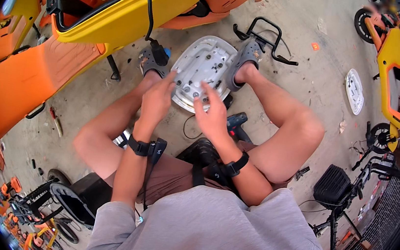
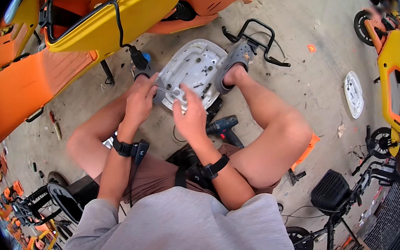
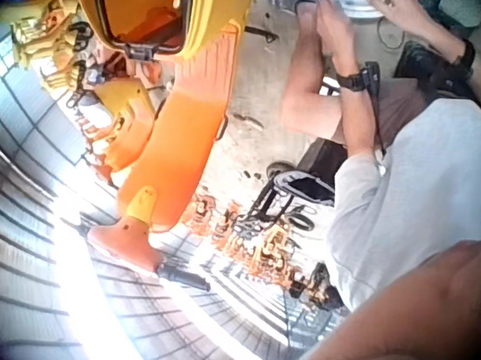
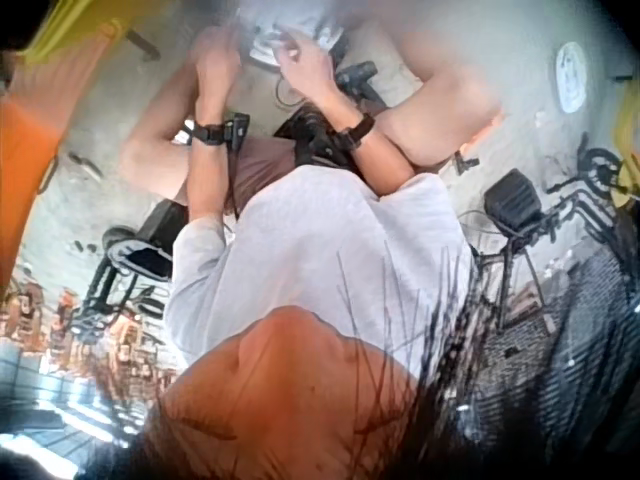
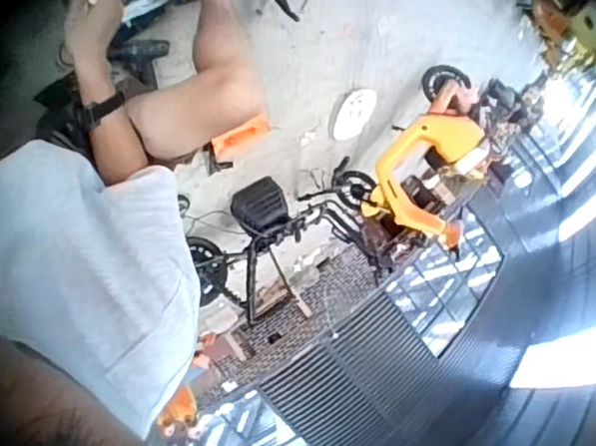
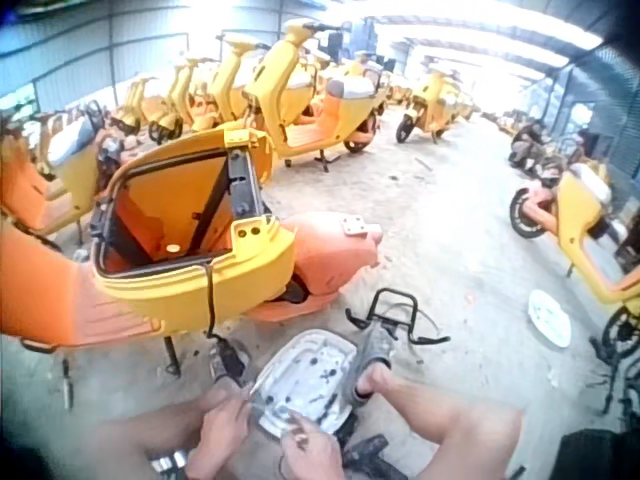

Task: The person works on a component of an electric scooter, first removing screws from a white plastic panel and then manipulating a small metal bracket and its fasteners.

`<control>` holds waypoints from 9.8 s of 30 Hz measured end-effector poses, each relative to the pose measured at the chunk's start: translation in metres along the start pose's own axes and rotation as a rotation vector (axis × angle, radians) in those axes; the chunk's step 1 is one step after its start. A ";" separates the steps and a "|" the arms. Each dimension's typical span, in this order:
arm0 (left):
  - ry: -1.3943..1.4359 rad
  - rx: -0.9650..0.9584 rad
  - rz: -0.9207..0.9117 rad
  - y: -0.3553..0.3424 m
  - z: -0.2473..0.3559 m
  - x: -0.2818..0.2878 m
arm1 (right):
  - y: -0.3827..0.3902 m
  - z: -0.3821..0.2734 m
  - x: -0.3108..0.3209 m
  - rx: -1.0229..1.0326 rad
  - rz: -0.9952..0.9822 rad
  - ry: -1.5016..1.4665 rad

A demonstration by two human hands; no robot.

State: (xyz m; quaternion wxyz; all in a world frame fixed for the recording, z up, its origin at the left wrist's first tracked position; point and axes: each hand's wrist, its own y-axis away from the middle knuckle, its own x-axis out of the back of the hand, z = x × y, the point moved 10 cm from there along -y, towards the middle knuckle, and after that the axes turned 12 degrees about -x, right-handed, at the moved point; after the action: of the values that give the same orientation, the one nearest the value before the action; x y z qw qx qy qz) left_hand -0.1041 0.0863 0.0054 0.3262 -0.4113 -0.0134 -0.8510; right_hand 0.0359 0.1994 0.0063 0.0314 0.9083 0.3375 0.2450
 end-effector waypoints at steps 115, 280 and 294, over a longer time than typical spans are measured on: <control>0.354 0.146 -0.158 0.037 0.001 -0.021 | -0.080 0.075 -0.075 -0.636 -0.291 -0.220; 0.632 0.297 0.270 0.033 -0.035 -0.004 | -0.046 0.027 -0.118 -0.324 -0.711 0.563; 0.617 0.382 0.357 0.038 -0.058 -0.011 | -0.054 0.002 -0.125 -0.034 -0.599 0.495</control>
State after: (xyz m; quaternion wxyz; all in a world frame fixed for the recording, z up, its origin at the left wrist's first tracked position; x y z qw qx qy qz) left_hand -0.1179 0.0458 -0.0504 0.5280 -0.0646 -0.0012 -0.8468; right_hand -0.0771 0.1622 -0.0604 0.0344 0.6823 0.5811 0.4423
